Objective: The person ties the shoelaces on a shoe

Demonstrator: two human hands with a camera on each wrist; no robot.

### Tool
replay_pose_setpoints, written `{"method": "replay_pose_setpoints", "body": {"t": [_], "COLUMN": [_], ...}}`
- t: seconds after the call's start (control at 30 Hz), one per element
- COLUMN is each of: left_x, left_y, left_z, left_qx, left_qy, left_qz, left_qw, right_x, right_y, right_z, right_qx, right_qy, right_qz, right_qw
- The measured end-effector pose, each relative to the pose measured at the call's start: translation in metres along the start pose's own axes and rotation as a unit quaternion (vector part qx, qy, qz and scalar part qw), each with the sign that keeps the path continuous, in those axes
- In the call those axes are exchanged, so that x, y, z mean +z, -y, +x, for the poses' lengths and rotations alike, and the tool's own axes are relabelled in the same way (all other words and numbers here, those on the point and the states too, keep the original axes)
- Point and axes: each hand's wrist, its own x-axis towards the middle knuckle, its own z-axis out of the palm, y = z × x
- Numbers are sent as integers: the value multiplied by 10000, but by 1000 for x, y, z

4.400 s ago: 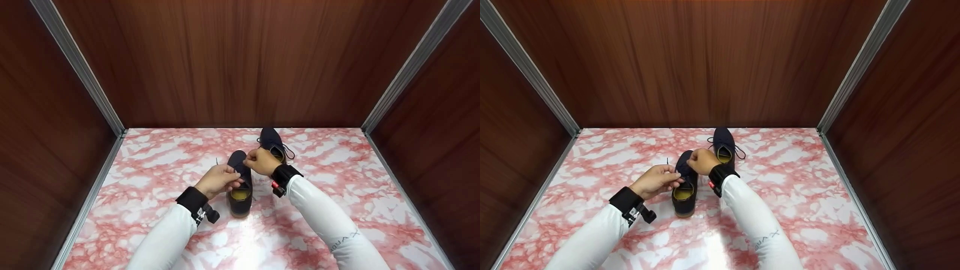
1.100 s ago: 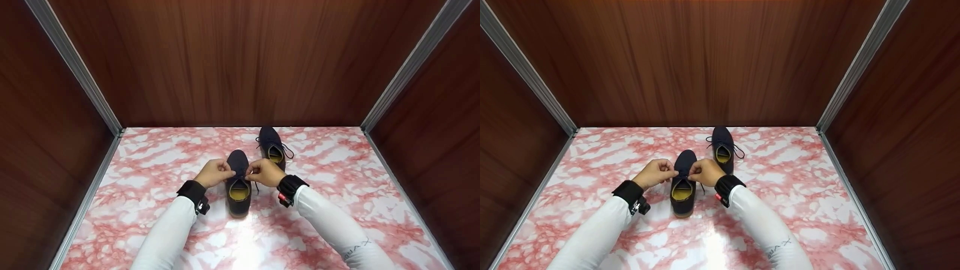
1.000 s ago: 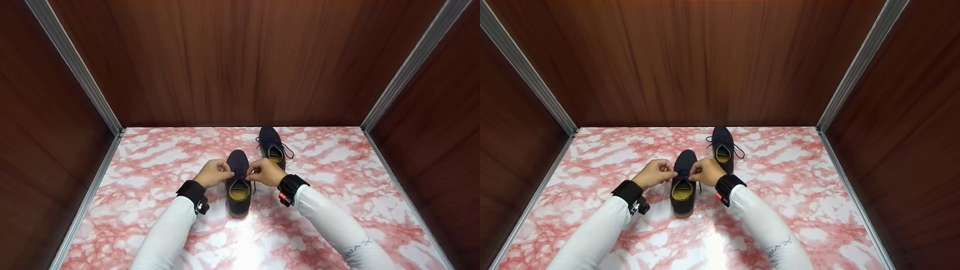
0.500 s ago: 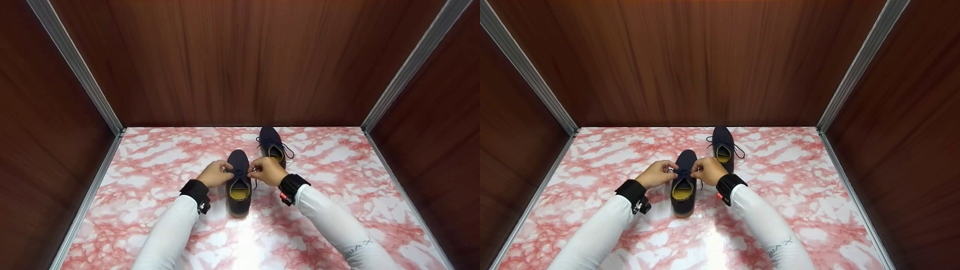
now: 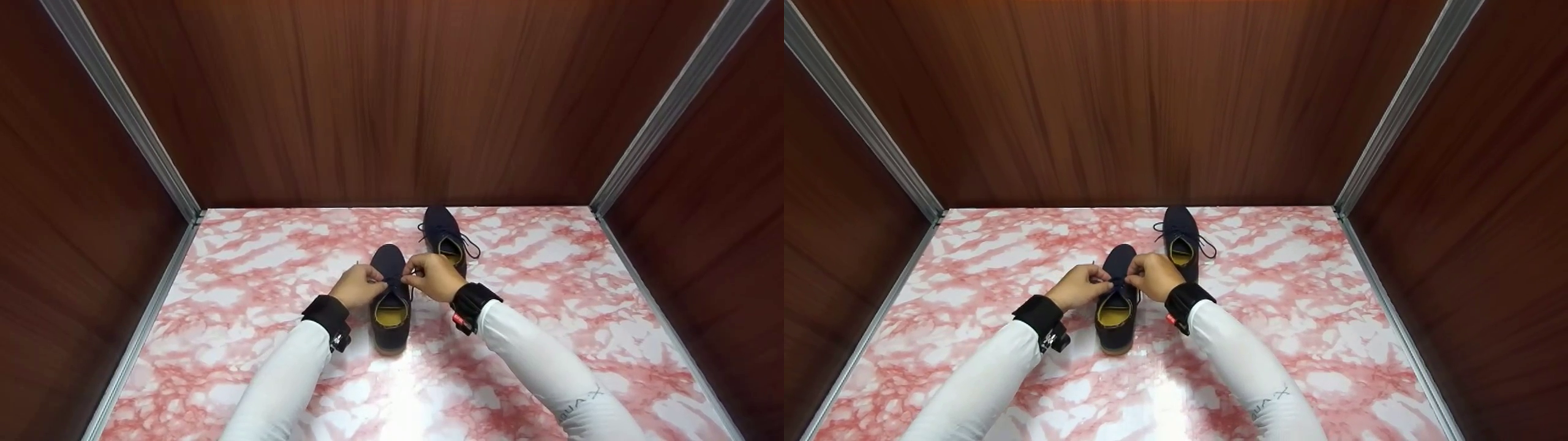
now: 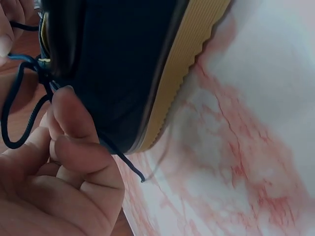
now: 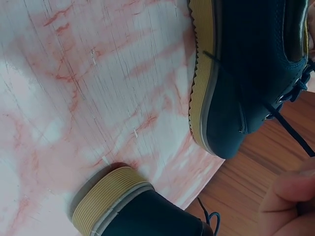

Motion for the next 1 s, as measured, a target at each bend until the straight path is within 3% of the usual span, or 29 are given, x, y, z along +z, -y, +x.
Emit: {"method": "replay_pose_setpoints", "body": {"t": [0.43,0.77,1.0], "left_x": [1,2,4], "left_y": [0,5,9], "left_z": [-1,-3,-3], "left_qx": [117,144,208], "left_qy": [-8,4,-260], "left_qz": [-609,-1430,-1598], "left_qw": [9981,9896,9866], "right_x": [10,19,19], "right_y": [1,3,5], "right_z": [3,3,2], "right_qx": [367,513,269], "right_qy": [-322,-402,-355], "right_qz": [-51,-68,-42], "right_qw": [9988,9978,9990]}}
